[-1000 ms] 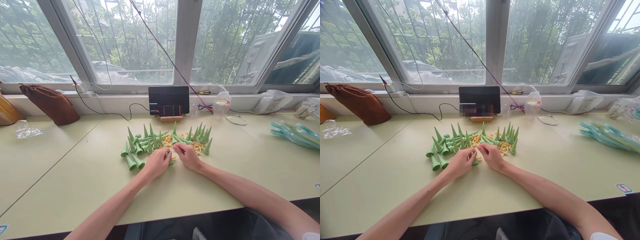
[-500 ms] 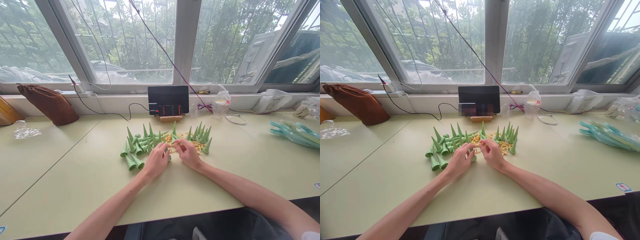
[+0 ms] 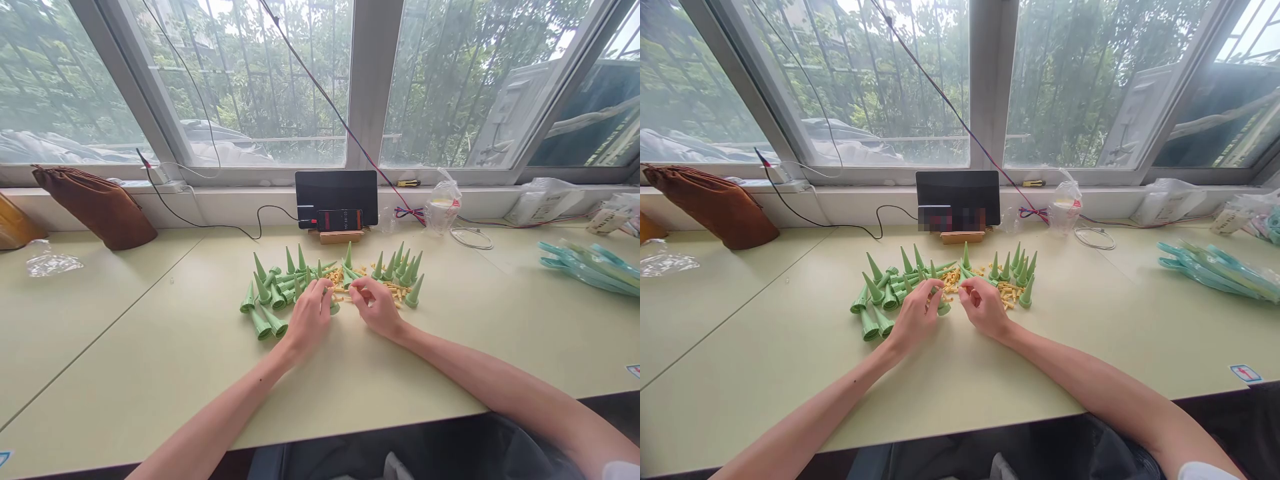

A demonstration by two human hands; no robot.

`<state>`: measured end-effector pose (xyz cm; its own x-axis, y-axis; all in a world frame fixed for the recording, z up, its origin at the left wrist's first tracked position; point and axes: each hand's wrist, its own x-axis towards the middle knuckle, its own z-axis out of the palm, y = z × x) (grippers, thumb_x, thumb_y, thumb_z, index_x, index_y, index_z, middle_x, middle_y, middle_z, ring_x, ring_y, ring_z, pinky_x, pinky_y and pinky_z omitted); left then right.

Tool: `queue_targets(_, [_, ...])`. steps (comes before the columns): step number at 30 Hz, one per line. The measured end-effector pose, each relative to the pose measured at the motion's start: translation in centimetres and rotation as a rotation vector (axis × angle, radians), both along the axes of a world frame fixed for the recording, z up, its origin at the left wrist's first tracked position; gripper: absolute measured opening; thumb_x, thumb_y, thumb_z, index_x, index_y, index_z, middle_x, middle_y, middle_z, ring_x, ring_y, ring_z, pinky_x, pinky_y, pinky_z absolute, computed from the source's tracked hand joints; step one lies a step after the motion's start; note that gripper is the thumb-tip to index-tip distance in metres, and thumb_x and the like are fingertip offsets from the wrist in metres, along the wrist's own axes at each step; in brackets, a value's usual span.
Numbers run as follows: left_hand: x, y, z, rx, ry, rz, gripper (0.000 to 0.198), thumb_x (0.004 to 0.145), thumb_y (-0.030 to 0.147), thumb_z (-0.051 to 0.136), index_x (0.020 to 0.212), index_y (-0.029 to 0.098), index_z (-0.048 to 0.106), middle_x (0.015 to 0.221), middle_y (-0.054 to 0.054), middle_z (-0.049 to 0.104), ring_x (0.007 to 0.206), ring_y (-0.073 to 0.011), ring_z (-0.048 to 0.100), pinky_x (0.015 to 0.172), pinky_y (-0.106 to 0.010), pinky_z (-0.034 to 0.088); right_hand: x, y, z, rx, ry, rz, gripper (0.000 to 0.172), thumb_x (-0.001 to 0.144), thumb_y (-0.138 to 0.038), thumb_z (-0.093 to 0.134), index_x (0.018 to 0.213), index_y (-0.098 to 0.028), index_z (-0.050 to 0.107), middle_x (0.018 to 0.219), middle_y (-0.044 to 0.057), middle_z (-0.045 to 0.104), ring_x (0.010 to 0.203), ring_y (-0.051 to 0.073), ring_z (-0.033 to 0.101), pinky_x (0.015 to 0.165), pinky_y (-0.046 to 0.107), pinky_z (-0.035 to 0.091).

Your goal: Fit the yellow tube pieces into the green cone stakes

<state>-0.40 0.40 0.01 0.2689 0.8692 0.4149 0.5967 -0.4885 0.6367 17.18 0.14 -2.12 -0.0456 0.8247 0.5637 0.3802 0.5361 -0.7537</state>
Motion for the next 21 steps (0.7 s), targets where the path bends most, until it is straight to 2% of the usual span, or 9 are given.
queue_targets(4, [-0.01,0.03,0.02,0.004,0.007,0.012,0.016,0.098,0.026,0.04,0.103,0.022,0.055,0.087,-0.001,0.057,0.069,-0.0142,0.053,0.064,-0.026,0.041,-0.05,-0.09,-0.07,0.044,-0.015,0.029,0.013,0.091,-0.028,0.051,0.084,-0.018,0.057,0.072,0.001,0.059,0.054,0.011,0.053,0.05,0.023,0.043])
queue_targets(15, [-0.03,-0.03,0.03,0.006,-0.011,0.015,0.017,0.098,0.028,0.04,0.105,0.021,0.054,0.087,-0.002,0.06,0.07,-0.0149,0.056,0.064,-0.027,0.042,-0.07,-0.21,0.26,0.034,-0.045,0.068,0.015,0.091,-0.027,0.051,0.081,-0.018,0.058,0.064,0.0,0.055,0.051,0.01,0.048,0.048,0.023,0.04])
queue_targets(21, [-0.04,-0.03,-0.01,0.006,-0.025,0.023,0.021,0.097,0.029,0.041,0.112,0.02,0.052,0.077,0.0,0.057,0.062,-0.0142,0.053,0.063,-0.028,0.043,0.01,-0.18,0.16,0.033,-0.053,0.07,0.016,0.091,-0.028,0.051,0.081,-0.018,0.058,0.064,-0.001,0.055,0.051,0.01,0.047,0.049,0.023,0.04])
